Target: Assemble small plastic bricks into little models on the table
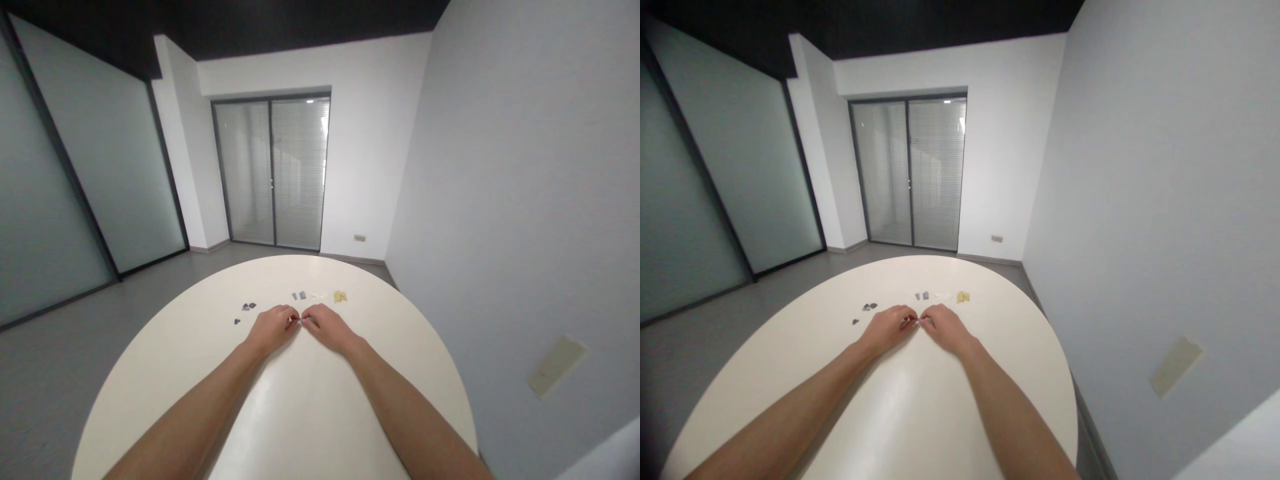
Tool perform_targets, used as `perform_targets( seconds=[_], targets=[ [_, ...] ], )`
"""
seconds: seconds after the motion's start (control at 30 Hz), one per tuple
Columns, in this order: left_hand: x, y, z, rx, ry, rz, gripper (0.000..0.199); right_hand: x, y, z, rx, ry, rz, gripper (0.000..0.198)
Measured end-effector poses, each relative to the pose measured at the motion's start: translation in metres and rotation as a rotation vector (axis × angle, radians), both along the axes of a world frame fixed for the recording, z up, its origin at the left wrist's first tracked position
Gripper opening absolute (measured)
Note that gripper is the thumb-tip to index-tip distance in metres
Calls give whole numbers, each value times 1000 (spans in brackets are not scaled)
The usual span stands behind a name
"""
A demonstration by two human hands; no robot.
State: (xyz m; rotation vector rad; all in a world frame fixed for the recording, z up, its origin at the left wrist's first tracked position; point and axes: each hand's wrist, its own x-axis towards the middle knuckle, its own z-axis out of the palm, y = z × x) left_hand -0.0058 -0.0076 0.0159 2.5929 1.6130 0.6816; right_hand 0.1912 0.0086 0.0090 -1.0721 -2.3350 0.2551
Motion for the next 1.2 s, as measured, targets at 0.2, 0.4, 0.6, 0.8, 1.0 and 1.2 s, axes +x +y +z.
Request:
perform_targets(
  seconds=[0.2,0.4,0.6,0.8,1.0,1.2],
  targets=[
    [-1,1,-1,14,12,-5,19,0,1,0,4,-6,1,20],
    [-1,3,-3,28,16,-15,18,0,1,0,13,-8,7,22],
    [-2,4,-4,29,19,-7,18,0,2,-1,19,-7,11,22],
    [-2,4,-5,34,28,-13,22,0,1,0,3,-14,5,21],
    [-3,5,-6,38,31,-14,22,0,-2,3,2,-37,-27,23],
    [-1,6,-8,50,-43,-1,22,-1,-1,2,37,-44,-93,21]
  ],
)
